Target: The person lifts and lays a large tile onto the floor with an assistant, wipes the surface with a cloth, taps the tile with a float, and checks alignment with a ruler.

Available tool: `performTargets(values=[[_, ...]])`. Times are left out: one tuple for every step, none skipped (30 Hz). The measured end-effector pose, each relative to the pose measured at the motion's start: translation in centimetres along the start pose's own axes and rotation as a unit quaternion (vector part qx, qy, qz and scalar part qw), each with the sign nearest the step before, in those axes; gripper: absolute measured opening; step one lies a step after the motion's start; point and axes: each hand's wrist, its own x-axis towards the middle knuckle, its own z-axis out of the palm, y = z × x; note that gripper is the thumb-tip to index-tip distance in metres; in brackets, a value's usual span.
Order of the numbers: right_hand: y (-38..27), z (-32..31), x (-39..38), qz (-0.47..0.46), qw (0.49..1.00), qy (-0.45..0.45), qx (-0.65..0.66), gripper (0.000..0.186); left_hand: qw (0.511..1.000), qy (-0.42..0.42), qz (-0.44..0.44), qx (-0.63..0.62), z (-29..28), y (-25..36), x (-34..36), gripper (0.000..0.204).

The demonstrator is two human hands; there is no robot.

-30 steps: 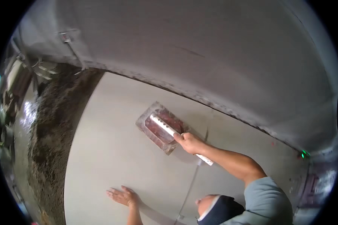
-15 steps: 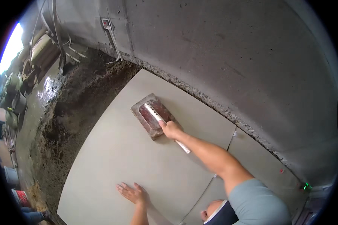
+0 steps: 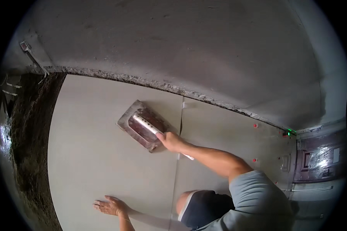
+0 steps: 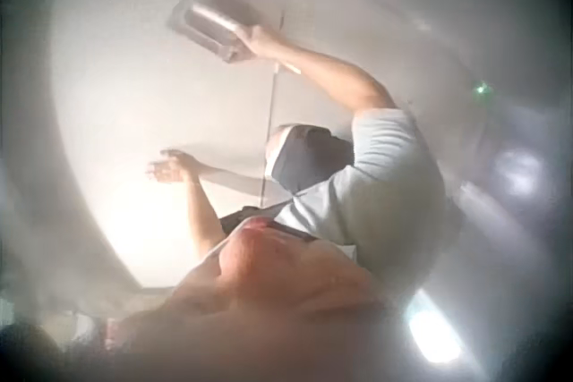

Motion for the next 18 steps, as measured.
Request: performTargets(values=[[0.6, -0.5, 0.1, 0.068, 0.997, -0.039, -0.009, 0.072, 0.999, 0.033, 0.017, -0.009, 0.0, -0.1, 0.3, 0.074], [0.5, -1.5, 0.4, 0.046, 0.999, -0.008, -0.025, 0.078, 0.998, 0.049, 0.029, -0.022, -0.2, -0.1, 0.2, 0.075], [0.3, -3.1, 0.3, 0.138, 0.987, -0.085, -0.012, 0.077, 1.000, 0.011, 0.005, -0.011, -0.2, -0.3, 0.3, 0.075], [-0.6, -5.0, 0.3, 0.126, 0.985, -0.116, 0.024, 0.073, 1.000, 0.002, -0.003, -0.014, -0.3, -0.2, 0.4, 0.075], [-1.5, -6.8, -0.3, 0.096, 0.984, -0.137, 0.056, 0.070, 1.000, 0.002, 0.006, -0.022, -0.3, -0.2, 0.4, 0.076], [-2.2, -8.1, -1.3, 0.121, 0.981, -0.141, 0.059, 0.070, 1.000, -0.019, -0.015, 0.001, -0.2, -0.2, 0.5, 0.078], [-2.6, -8.9, -2.3, 0.024, 0.996, -0.066, 0.052, 0.067, 0.999, -0.024, -0.023, 0.006, 0.0, -0.1, 0.5, 0.078], [-2.7, -9.2, -3.2, -0.110, 0.992, 0.024, 0.053, 0.065, 0.999, -0.027, -0.018, 0.003, 0.3, -0.1, 0.6, 0.079], [-2.5, -8.8, -4.0, -0.065, 0.997, 0.006, 0.045, 0.065, 1.000, -0.006, -0.007, 0.004, 0.5, -0.2, 0.6, 0.079], [-1.9, -7.6, -4.8, -0.110, 0.987, 0.082, 0.079, 0.065, 0.999, -0.033, -0.008, 0.004, 0.8, -0.2, 0.7, 0.079], [-1.0, -5.8, -5.4, -0.195, 0.961, 0.157, 0.118, 0.064, 0.999, -0.035, -0.013, 0.010, 0.9, -0.3, 0.8, 0.079], [0.2, -4.0, -5.6, -0.128, 0.977, 0.136, 0.099, 0.066, 0.999, -0.019, -0.027, 0.010, 1.0, -0.4, 0.8, 0.079], [1.3, -2.2, -5.0, -0.052, 0.993, 0.091, 0.051, 0.067, 0.999, -0.032, -0.027, 0.010, 1.0, -0.7, 0.9, 0.079], [2.5, -0.6, -4.4, 0.053, 0.998, 0.026, -0.018, 0.068, 1.000, -0.004, -0.005, 0.000, 0.8, -1.0, 1.0, 0.077], [3.7, 0.6, -3.9, 0.009, 0.999, 0.031, -0.005, 0.068, 1.000, 0.012, 0.013, -0.001, 0.8, -1.1, 0.9, 0.075], [4.5, 1.9, -3.4, 0.023, 1.000, -0.017, -0.006, 0.070, 0.999, 0.026, 0.015, -0.012, 0.4, -1.3, 1.1, 0.075], [5.4, 2.5, -2.4, 0.033, 0.998, -0.058, -0.012, 0.073, 0.999, 0.025, 0.018, -0.027, 0.5, -1.0, 1.0, 0.075], [6.0, 3.5, -1.9, 0.035, 0.998, -0.049, -0.029, 0.074, 1.000, -0.012, 0.010, 0.002, 0.3, -1.1, 1.0, 0.074]])
